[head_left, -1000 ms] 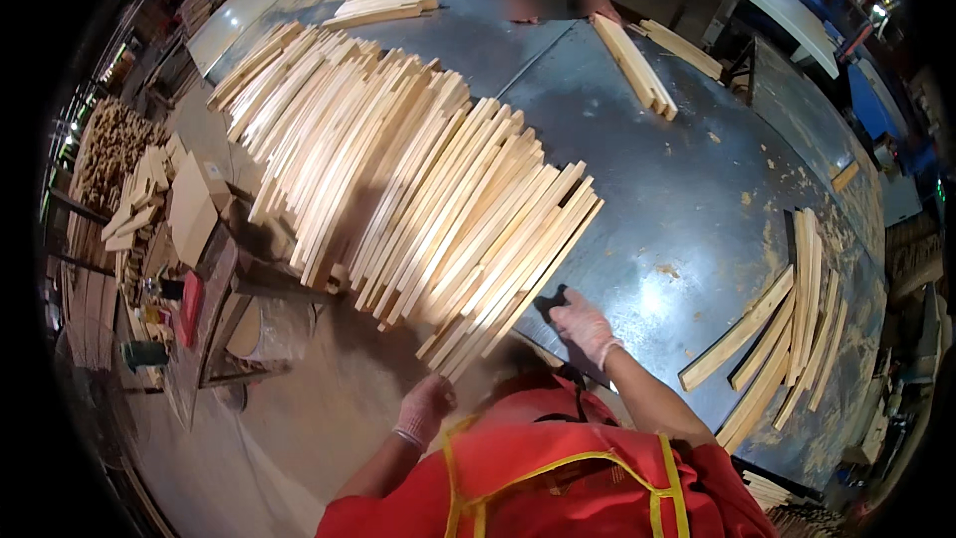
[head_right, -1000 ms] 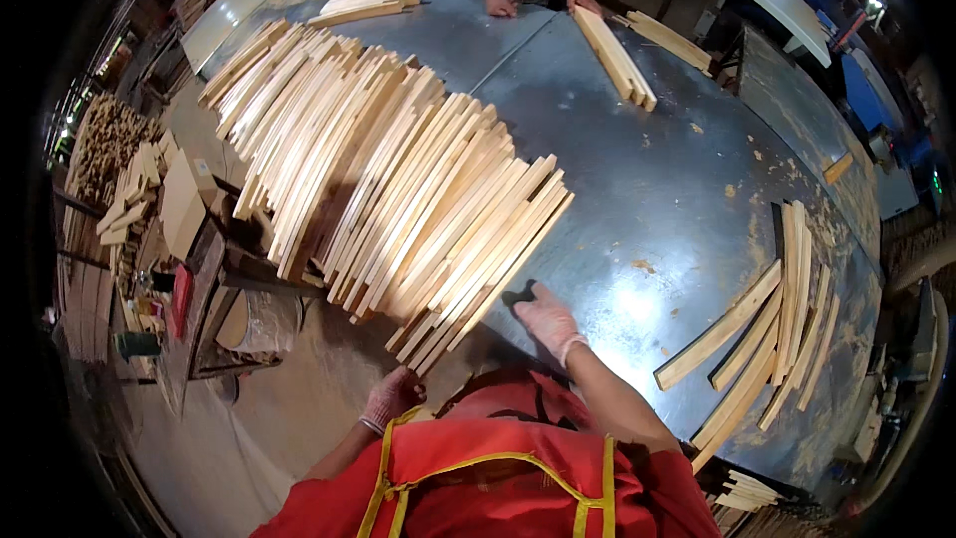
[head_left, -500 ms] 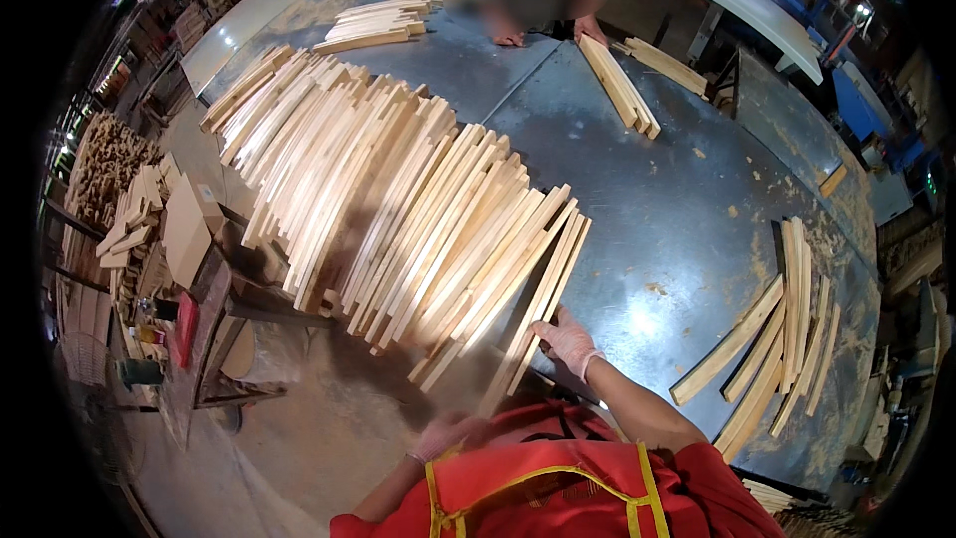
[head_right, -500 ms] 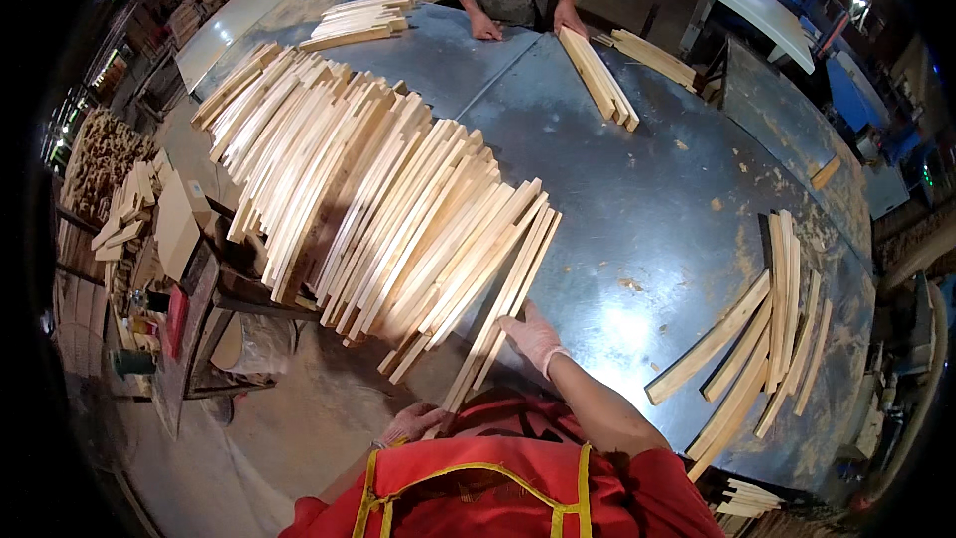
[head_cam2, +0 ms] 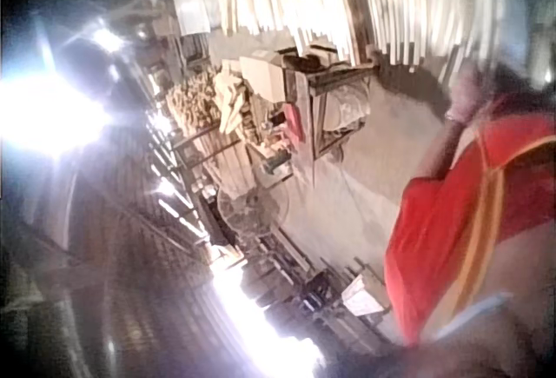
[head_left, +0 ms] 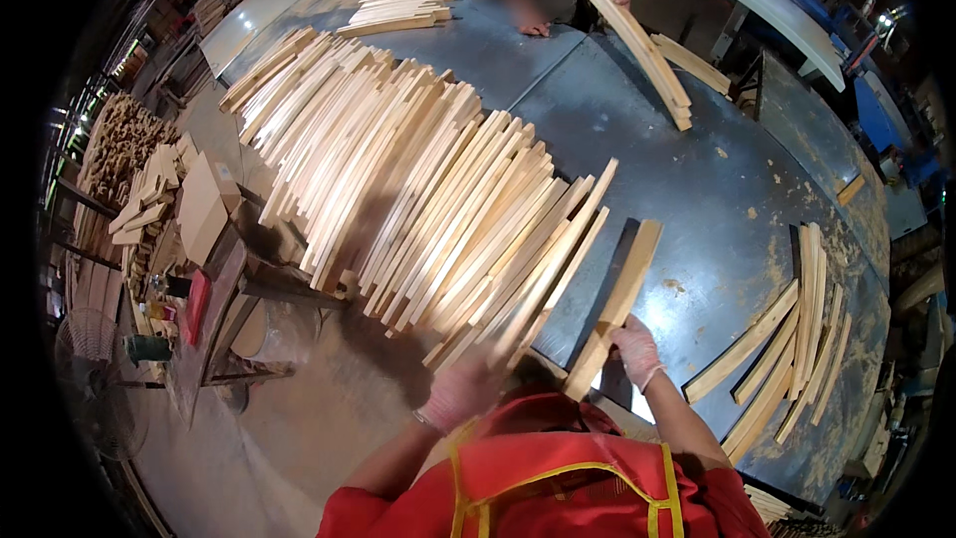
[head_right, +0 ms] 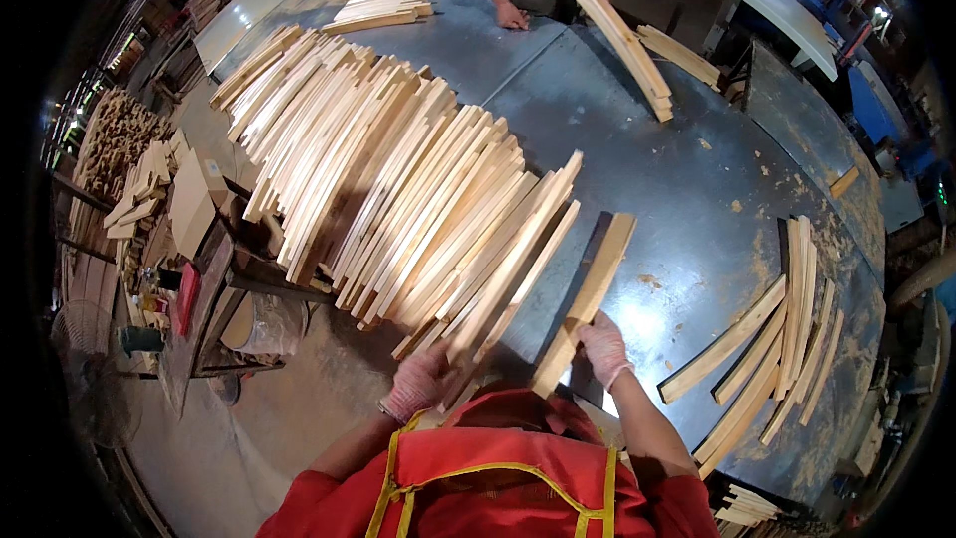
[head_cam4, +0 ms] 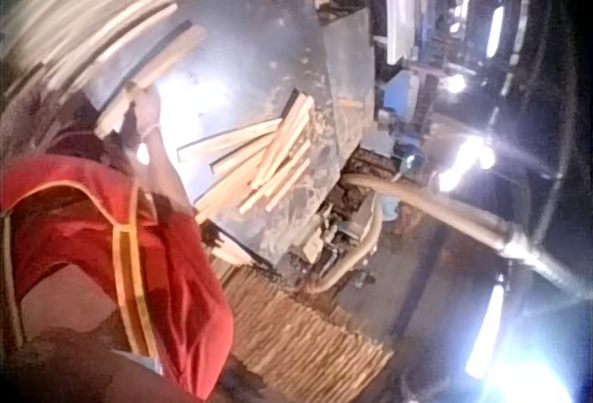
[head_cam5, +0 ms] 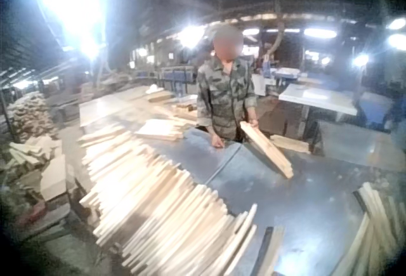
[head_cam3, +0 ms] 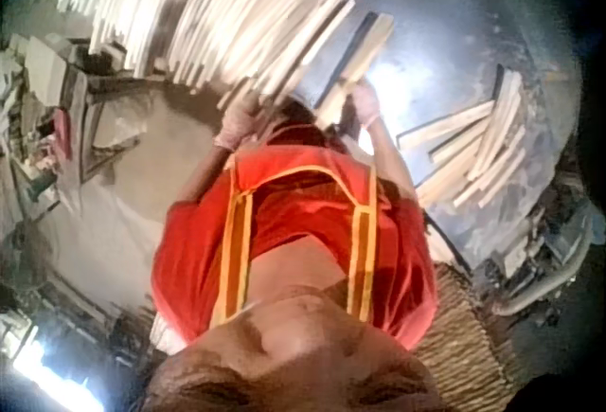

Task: The person sorts and stacks thin wooden slats on a large metal table in a workshop. They pick up individual pieces, inspect them, and place them into a growing pile, occasionally moving other pieces aside to maintain order.

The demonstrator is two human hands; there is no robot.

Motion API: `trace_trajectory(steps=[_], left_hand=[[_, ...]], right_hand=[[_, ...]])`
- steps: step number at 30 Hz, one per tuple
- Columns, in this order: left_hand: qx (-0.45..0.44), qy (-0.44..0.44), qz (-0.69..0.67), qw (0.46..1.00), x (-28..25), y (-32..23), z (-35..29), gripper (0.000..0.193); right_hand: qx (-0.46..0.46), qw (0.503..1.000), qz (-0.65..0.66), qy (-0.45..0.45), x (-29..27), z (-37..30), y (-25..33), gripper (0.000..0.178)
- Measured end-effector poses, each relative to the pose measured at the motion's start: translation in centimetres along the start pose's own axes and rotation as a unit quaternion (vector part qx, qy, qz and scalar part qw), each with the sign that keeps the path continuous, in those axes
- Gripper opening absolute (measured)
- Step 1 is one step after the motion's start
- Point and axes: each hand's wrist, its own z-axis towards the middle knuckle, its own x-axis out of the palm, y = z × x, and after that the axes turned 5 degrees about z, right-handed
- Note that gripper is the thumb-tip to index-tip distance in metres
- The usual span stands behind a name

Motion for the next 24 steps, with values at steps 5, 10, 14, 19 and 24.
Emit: trace_trajectory(steps=[5, 10, 14, 19, 24], left_hand=[[0.062, -0.181, 0.297, 0.936, -3.6, 5.0, 4.1, 0.053], [-0.068, -0.102, 0.345, 0.931, -4.6, 7.3, 6.2, 0.065], [0.031, -0.137, 0.332, 0.933, -5.4, 1.4, 6.0, 0.064], [0.155, 0.143, 0.237, 0.948, -8.0, -9.5, 4.7, 0.068], [0.05, 0.161, 0.193, 0.967, -0.7, -2.5, 6.8, 0.053]], right_hand=[[-0.024, 0.984, -0.168, -0.045, -1.0, -1.6, 2.7, 0.038], [-0.104, 0.876, -0.465, -0.074, -1.9, -3.3, 5.9, 0.041], [-0.277, 0.736, -0.611, -0.096, -1.0, -3.5, 7.2, 0.027], [-0.501, 0.628, -0.596, 0.006, 4.8, -3.8, 9.0, 0.012], [-0.593, 0.568, -0.563, -0.091, 9.0, -4.8, 12.3, 0.031]])
